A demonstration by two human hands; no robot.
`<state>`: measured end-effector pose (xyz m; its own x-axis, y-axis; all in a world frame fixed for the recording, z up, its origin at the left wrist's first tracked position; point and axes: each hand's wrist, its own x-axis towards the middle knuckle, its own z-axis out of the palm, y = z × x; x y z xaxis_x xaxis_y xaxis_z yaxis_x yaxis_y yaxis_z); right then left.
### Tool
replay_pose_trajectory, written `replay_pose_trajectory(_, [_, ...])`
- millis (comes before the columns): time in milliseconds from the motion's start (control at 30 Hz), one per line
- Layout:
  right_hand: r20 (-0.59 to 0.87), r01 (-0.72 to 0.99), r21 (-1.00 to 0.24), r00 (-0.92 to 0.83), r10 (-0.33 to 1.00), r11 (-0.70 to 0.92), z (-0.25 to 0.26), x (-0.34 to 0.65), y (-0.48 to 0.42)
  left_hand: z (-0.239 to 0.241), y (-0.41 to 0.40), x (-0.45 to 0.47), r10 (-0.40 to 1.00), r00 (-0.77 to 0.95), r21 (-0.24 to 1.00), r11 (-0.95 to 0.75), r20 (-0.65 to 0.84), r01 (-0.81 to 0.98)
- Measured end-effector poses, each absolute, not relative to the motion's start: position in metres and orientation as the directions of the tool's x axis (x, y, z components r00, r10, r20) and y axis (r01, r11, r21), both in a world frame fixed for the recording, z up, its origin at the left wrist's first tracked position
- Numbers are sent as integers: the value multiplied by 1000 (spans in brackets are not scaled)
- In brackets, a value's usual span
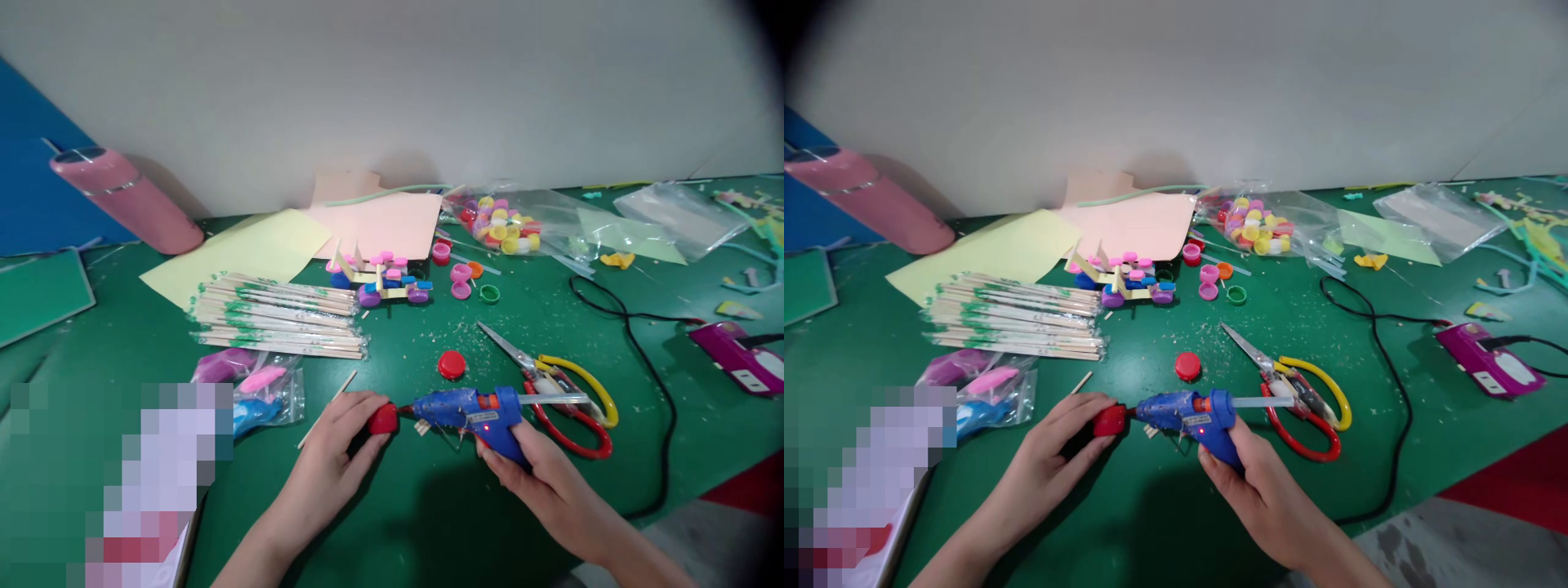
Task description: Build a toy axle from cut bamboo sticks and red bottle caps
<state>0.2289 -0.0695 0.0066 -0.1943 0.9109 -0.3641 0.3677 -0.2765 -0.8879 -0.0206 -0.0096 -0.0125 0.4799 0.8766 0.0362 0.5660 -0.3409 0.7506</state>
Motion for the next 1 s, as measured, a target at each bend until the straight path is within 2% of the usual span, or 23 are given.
replay_pose_trajectory(567, [-321, 413, -883, -188, 928, -222, 1, 235, -81, -11, -8, -21, 876, 481, 748, -345, 39, 568])
replay_pose_trajectory(767, [-357, 389, -885, -216, 909, -255, 4, 235, -79, -12, -8, -21, 873, 487, 742, -351, 38, 571])
replay_pose_trajectory(867, [-386, 319, -897, -235, 892, -305, 10, 233, -74, -13, -7, -20, 872, 487, 740, -357, 45, 570])
replay_pose_trajectory(1000, [-375, 73, -926, -285, 882, -370, 9, 234, -70, -12, -8, -20, 868, 491, 736, -375, 67, 563])
